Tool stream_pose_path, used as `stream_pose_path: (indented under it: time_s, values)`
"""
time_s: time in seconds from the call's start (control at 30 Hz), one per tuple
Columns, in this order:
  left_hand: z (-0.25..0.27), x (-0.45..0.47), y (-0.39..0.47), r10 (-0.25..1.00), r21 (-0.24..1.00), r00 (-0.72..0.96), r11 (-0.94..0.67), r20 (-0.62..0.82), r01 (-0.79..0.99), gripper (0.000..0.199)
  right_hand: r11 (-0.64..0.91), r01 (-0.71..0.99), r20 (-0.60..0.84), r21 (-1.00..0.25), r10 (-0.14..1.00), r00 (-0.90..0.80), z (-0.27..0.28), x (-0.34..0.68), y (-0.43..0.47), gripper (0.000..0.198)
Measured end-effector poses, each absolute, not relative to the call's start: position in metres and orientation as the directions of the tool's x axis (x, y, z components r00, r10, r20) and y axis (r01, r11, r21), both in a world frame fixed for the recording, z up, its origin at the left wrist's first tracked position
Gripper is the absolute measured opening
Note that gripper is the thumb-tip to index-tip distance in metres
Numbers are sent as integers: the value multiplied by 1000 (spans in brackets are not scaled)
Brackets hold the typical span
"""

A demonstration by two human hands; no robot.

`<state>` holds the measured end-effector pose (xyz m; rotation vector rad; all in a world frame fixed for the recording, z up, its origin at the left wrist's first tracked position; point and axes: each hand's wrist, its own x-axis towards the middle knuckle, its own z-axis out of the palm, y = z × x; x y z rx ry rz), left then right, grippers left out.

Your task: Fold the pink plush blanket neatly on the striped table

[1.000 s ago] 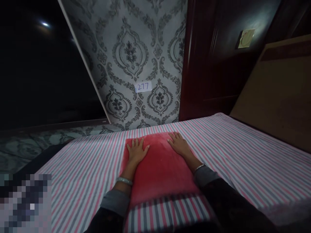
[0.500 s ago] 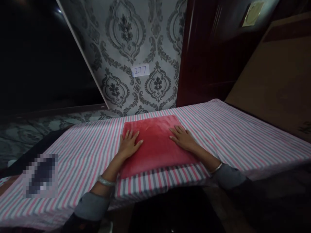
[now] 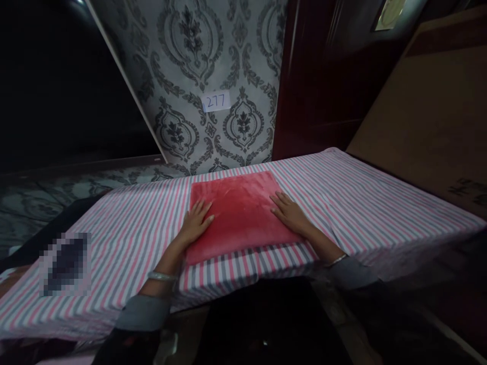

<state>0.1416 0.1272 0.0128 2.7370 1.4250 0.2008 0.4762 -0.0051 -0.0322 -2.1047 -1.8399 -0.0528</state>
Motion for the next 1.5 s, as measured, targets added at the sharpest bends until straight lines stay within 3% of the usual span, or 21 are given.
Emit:
stream_pose_path:
  time_s: [0.17,0.3,0.5,0.77,1.0,1.1,1.2,1.33,1.5]
  values:
    - [16,137,67,738,24,643,-661,204,750,59,-147,975,298,-168,935,192,-37,463,-51,57]
    - [6,156,28,599,-22,766,-784,233,620,78,20,994,359,-103,933,19,-31,430,-67,68]
    - [-20,164,30,595,-93,763,-770,252,631,86,99,989,372,-108,927,-53,-41,421,-65,84]
    - [-30,132,40,550,-155,758,-764,349,626,80,162,987,501,-17,855,-131,-61,447,-62,83]
    - [-26,81,42,558,-86,744,-776,368,624,73,248,959,510,-138,848,-146,-70,464,-78,82]
    - [-6,79,38,546,-8,758,-810,356,587,59,284,934,482,-216,863,-151,-53,467,-86,62]
    - [11,103,28,567,48,720,-797,400,602,53,222,935,486,-277,872,-63,-24,462,-77,43]
    - [12,160,10,519,56,750,-835,409,547,57,216,943,468,-254,881,-76,13,441,-25,47]
    - [-6,203,-2,521,64,786,-844,333,532,71,248,942,305,-228,937,-173,41,417,65,56]
